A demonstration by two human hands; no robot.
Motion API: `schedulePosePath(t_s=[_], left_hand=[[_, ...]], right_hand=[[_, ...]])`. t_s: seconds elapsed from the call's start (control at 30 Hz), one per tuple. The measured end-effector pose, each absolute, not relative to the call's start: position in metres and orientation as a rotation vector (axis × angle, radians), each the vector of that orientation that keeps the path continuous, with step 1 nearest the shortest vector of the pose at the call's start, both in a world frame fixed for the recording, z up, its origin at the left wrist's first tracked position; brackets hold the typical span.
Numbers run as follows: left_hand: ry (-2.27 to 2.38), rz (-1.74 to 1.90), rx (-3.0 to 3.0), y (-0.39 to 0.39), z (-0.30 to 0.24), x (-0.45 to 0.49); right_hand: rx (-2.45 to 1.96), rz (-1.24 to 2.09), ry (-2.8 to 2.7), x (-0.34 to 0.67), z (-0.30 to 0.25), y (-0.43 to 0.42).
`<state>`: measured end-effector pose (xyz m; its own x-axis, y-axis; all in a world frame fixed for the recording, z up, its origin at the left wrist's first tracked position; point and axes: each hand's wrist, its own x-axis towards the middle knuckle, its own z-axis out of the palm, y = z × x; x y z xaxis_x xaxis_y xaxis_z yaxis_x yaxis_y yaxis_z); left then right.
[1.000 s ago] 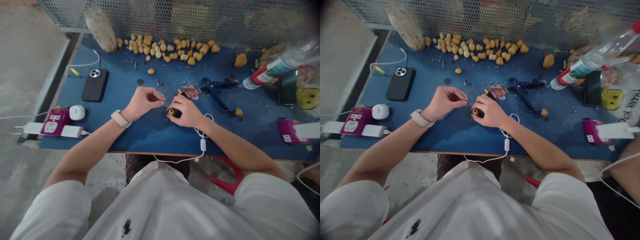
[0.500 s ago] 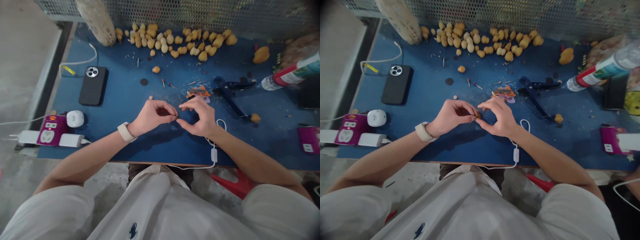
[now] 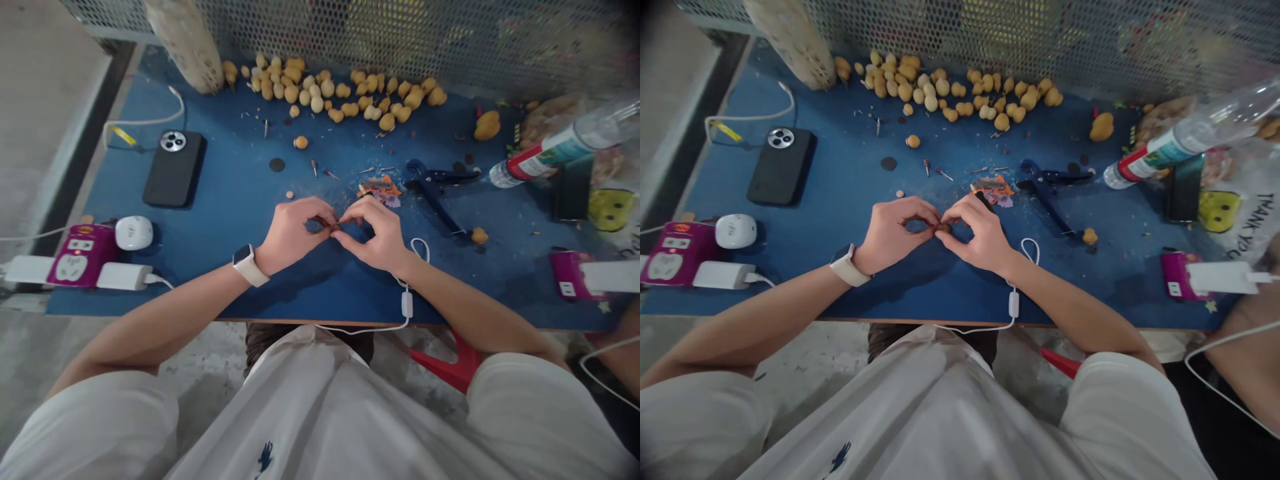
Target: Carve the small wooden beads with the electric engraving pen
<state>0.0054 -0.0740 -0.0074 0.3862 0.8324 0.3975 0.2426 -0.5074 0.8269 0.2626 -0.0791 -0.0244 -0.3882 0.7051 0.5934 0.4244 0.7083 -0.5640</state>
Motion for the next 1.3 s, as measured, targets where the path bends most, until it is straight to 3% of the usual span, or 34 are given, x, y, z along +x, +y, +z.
schedulePosePath(t_s=[0.27,0.53,0.93,1.3], left_hand=[[0.793,1.388,2.335,-0.071,-0.016,0.004],[0.688,1.435,2.431,-0.067,-0.035,0.002],[0.501,1.548,2.456,-0.071,-0.032,0.009],[0.538,1.433,2.556,-0.079,-0.025,0.005]], right_hand=[[-0.875,0.838,-1.842,0.253,-0.024,-0.081],[-0.795,1.255,-1.716,0.254,-0.032,-0.073],[-0.736,1.395,-1.870,0.271,-0.020,-0.065],[-0.691,1.528,-1.873,0.272,-0.018,-0.063]])
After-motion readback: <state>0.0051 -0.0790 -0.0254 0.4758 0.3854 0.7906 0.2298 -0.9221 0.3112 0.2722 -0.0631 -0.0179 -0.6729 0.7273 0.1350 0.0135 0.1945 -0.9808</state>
